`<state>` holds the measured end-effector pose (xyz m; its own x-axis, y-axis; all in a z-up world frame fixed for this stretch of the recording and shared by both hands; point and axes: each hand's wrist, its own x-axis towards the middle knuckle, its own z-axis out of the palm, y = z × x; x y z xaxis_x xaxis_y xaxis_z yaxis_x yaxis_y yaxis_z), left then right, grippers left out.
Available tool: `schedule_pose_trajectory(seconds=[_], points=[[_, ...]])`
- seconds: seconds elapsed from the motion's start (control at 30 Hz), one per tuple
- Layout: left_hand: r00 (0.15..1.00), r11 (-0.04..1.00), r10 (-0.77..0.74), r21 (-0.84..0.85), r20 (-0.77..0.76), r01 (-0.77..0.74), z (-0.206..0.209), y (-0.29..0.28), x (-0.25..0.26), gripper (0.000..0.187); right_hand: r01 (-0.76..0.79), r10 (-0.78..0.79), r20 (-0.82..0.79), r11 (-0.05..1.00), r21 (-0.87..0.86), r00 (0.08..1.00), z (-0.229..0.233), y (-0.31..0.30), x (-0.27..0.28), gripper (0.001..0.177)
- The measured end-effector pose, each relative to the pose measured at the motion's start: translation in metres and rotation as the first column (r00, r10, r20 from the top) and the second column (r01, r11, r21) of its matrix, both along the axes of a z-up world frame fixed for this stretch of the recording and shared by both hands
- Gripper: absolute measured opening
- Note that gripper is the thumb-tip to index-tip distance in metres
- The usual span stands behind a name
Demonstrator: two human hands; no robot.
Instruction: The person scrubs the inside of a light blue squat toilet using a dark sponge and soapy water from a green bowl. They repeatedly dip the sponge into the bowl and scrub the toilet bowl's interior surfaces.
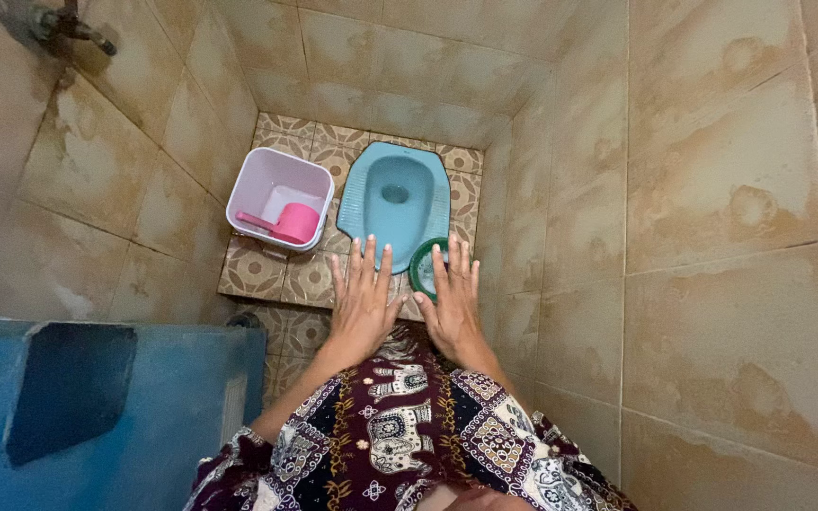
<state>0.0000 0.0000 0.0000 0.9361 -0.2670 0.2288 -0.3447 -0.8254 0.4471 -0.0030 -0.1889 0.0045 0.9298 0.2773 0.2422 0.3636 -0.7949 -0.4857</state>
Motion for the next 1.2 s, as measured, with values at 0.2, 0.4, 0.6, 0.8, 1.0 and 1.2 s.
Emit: schedule_pose_trajectory(seconds=[0.2, 0.4, 0.6, 0.8, 1.0, 1.2], points=[[1.0, 1.0, -0.009, -0.004, 0.006, 0.009, 0.008, 0.002, -0.001, 0.084, 0.017, -0.017, 0.006, 1.0, -0.004, 1.0, 0.007, 0.003, 0.001, 0.076], [1.0, 1.0, -0.008, -0.013, -0.003, 0.008, 0.011, 0.003, -0.001, 0.082, 0.019, -0.019, 0.004, 1.0, -0.012, 1.0, 0.008, 0.004, 0.0, 0.076], [1.0, 1.0, -0.008, -0.005, -0.009, 0.008, 0.013, 0.004, -0.002, 0.083, 0.02, -0.02, -0.004, 1.0, -0.02, 1.0, 0.007, 0.005, 0.0, 0.076], [1.0, 1.0, -0.011, 0.009, -0.025, 0.011, 0.015, 0.006, -0.004, 0.084, 0.022, -0.022, 0.007, 1.0, -0.013, 1.0, 0.007, 0.006, -0.002, 0.075], [1.0, 1.0, -0.018, 0.003, 0.0, 0.018, 0.01, 0.007, -0.005, 0.082, 0.022, -0.021, 0.024, 0.999, -0.031, 0.999, 0.002, 0.007, -0.002, 0.076], [1.0, 1.0, -0.027, 0.009, -0.004, 0.027, 0.004, 0.006, -0.007, 0.082, 0.022, -0.023, -0.006, 1.0, -0.019, 1.0, 0.003, 0.005, -0.007, 0.075]])
